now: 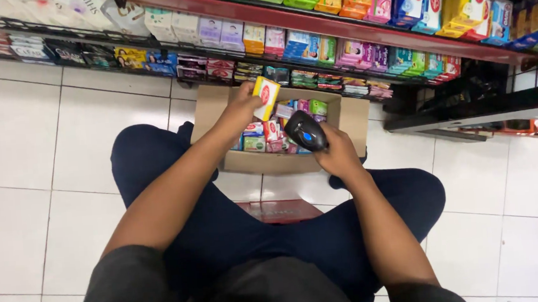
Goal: The person sits on the floor in front of a store shelf and repeatedly picks small boxes from a cardboard box, scans them with a handheld barcode scanner, and places them onto the shelf. The person handles various small product boxes one at a time, scanning each before arranging it on the shelf.
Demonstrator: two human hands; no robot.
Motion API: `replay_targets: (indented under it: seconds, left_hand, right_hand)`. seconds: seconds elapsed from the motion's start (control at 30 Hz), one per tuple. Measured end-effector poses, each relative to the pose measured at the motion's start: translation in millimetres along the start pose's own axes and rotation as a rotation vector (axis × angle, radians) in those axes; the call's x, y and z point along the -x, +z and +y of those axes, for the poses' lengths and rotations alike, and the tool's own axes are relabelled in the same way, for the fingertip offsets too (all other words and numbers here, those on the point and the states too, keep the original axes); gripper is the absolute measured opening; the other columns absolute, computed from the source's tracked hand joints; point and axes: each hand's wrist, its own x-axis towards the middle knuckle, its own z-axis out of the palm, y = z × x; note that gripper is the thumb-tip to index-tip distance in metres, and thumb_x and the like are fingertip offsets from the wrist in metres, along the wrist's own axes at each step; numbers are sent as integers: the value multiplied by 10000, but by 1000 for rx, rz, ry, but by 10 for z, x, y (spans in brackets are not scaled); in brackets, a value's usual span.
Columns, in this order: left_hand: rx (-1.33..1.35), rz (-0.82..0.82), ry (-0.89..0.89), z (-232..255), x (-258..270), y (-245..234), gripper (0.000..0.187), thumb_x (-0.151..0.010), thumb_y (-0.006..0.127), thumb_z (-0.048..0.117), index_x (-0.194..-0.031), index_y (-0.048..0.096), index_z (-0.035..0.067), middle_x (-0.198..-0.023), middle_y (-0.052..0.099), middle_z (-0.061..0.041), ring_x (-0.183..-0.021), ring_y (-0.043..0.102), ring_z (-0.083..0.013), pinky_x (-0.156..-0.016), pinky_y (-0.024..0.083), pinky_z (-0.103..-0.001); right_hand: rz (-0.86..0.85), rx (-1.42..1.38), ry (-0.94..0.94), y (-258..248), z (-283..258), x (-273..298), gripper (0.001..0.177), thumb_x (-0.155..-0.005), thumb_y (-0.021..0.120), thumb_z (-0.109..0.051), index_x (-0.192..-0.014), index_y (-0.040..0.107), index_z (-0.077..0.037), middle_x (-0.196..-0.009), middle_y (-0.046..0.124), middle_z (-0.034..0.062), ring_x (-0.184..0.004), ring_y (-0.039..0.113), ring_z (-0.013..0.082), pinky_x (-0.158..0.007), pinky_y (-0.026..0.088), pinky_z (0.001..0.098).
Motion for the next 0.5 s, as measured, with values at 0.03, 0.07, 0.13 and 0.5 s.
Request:
replay_targets:
  seconds: [0.03,0.07,0.13,0.5]
  left_hand:
    - [1,2,3,54,-6,24,355,-889,578,140,-1234,503,102,-1062,674,-28,-912,659,-114,-722,539,-287]
    - [34,9,-26,111,-12,48,339,-928,589,230,-1234,516,103,-1021,646,-24,-864,627,-109,-692,515,-284]
    - [67,19,-60,191,-6,84,351,-967,599,321,-1234,529,104,-981,617,-20,-817,595,-105,-663,490,-281]
    - [188,0,-160,203,-118,158,527,-978,517,554,-1313,592,154,-1167,711,-38,-1018,699,-117,-879,541,-344]
  right_hand:
    - [-1,1,-3,3,-16,-39,393,-723,710,3,-1109,642,-22,-964,692,215,-896,687,409,-775,544,432]
    - [7,-19,-34,3,-33,-77,410,-711,692,5,-1116,640,-22,-961,689,216,-898,680,421,-774,543,440]
    - [11,-44,-63,25,-58,-120,427,-699,674,6,-1123,638,-23,-958,686,217,-900,674,432,-774,542,448]
    - [71,-52,-87,52,-19,-179,451,-695,707,12,-1140,640,-18,-985,689,215,-914,686,425,-776,545,440]
